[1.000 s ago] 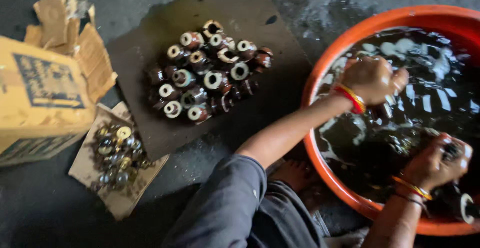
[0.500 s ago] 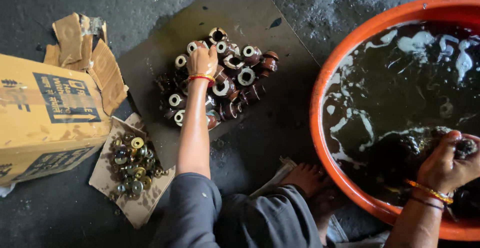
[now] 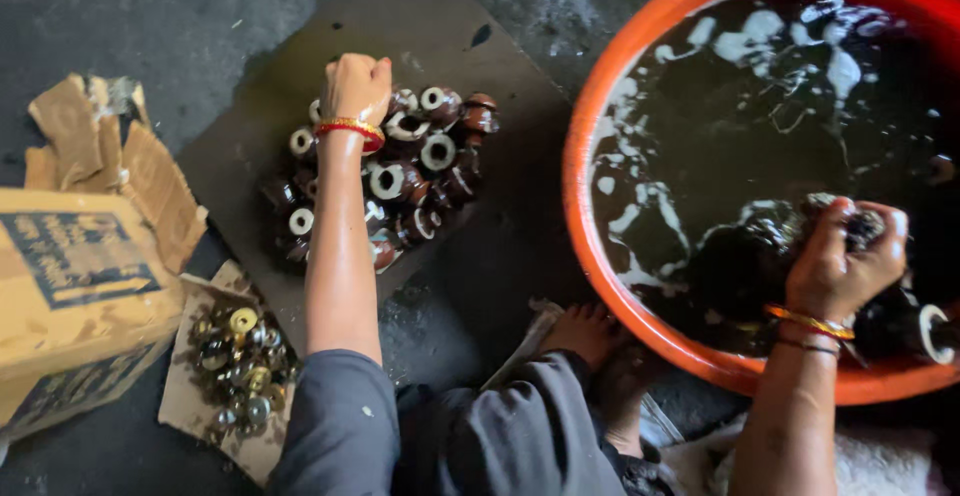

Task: The person washes small brown ceramic parts by hand in a red basin filled with water. They pick up each part, rub it between their hands, rinse it, and place it on a cardboard sheet to the left. The process is repeated for multiple parts.

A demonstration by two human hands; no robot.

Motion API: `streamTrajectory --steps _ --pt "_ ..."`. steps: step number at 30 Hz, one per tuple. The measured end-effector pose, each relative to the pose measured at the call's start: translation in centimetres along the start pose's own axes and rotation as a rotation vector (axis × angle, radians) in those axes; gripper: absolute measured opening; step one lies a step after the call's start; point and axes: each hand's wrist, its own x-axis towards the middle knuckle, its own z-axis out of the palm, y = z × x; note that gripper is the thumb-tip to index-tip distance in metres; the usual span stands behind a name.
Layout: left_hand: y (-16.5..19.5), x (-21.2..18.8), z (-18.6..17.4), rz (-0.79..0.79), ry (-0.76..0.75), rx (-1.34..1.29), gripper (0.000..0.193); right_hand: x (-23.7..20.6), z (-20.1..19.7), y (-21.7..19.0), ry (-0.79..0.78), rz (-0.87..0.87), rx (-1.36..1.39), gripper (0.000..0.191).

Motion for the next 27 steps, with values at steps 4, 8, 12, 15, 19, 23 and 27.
streamTrajectory --steps 4,8,12,15,19,23,27 --pt "8.7 2.7 2.0 0.275 -0.046 -0.035 0.039 -0.1 0.0 -1.1 0.025 0.001 -0.112 0.021" --pt "22.2 1.9 9.4 0.661 -0.077 -0.146 0.033 0.0 0.4 -2.0 0.068 0.055 -0.064 0.025" --pt "33.8 -4.4 20.0 0.870 -0.338 -0.124 0.019 0.6 0.3 -1.7 0.179 -0.038 -0.134 0.021" --pt "37.4 -8.4 25.6 0.973 -0.110 -0.150 0.034 1.0 0.1 -1.0 0.246 0.024 0.087 0.023" --pt "38.9 -9.5 28.1 0.781 -0.351 0.020 0.058 1.3 0.2 -0.7 0.292 0.025 0.029 0.017" --pt "39.3 -9.2 28.1 0.699 -0.796 0.309 0.051 1.4 0.5 -1.8 0.293 0.128 0.079 0.018" --pt "38.1 -10.1 28.3 0.734 -0.523 0.210 0.060 1.5 0.3 -3.2 0.221 0.203 -0.045 0.020"
